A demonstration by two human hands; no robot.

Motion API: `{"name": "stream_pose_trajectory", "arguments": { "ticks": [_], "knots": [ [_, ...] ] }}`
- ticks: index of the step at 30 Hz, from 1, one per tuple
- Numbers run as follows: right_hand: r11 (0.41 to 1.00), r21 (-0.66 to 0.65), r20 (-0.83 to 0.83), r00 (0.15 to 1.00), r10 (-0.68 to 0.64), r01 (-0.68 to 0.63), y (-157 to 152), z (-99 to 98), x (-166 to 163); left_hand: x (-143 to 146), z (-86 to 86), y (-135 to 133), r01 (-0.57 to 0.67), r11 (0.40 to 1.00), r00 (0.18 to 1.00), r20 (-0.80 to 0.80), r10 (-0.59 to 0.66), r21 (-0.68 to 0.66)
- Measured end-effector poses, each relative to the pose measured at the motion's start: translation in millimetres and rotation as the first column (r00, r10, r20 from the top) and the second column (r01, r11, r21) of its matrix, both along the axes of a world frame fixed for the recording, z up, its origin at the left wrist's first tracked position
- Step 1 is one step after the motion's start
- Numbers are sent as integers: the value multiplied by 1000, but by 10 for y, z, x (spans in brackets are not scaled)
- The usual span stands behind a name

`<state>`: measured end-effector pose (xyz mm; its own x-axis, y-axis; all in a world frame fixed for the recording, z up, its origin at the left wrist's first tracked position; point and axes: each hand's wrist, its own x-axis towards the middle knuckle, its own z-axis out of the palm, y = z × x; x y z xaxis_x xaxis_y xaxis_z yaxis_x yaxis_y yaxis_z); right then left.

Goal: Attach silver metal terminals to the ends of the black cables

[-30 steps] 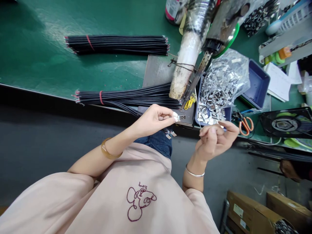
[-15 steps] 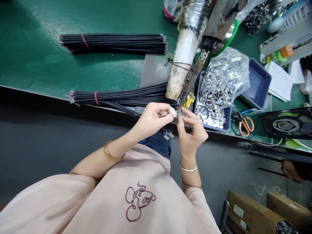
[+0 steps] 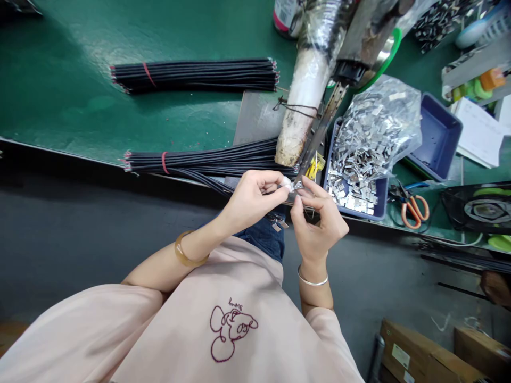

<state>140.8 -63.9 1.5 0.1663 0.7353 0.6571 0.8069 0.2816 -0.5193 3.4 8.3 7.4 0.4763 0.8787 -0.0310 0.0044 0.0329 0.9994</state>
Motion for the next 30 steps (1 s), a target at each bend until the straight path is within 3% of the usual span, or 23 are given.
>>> {"name": "stream_pose_trajectory", "arguments": {
  "ticks": [9, 12, 15, 17, 18, 19, 21, 23, 24, 26, 27, 29, 30],
  "knots": [
    [999, -34, 25, 999, 32, -31, -14, -14, 61, 12, 18, -17, 12, 1000, 998, -57, -10, 19],
    [999, -53, -80, 997, -19, 15, -58, 32, 99, -21, 29, -43, 53, 996, 995, -89, -47, 70],
    [958, 221, -182, 973, -142, 181, -135, 145, 159, -123, 17, -89, 209, 959, 966, -192, -172, 194],
    [829, 467, -228, 948, -223, 307, -184, 251, 201, -218, -2, -121, 329, 907, 930, -256, -263, 263],
    [782, 511, -247, 932, -264, 357, -206, 302, 228, -265, -13, -133, 371, 884, 917, -264, -300, 285],
    [775, 491, -261, 916, -304, 398, -226, 346, 265, -308, -24, -141, 392, 870, 912, -252, -324, 300],
    [859, 288, -234, 901, -365, 424, -254, 390, 389, -370, -46, -136, 347, 878, 936, -177, -303, 330],
    [933, -19, -153, 921, -359, 360, -253, 364, 593, -390, -72, -95, 197, 898, 980, -99, -172, 394],
    [926, -148, -79, 929, -361, 348, -237, 327, 718, -383, -88, -60, 97, 886, 994, -81, -68, 454],
    [877, -228, 97, 906, -411, 423, -169, 231, 977, -339, -126, 31, -38, 782, 984, -112, 137, 623],
    [850, -242, 189, 882, -432, 468, -122, 184, 1093, -305, -147, 79, -35, 704, 963, -163, 212, 709],
    [813, -332, 328, 866, -377, 479, -15, 111, 1262, -229, -191, 161, 90, 583, 903, -313, 293, 807],
    [797, -360, 393, 854, -342, 485, 36, 89, 1310, -194, -211, 190, 162, 551, 868, -384, 315, 818]
  ]
}}
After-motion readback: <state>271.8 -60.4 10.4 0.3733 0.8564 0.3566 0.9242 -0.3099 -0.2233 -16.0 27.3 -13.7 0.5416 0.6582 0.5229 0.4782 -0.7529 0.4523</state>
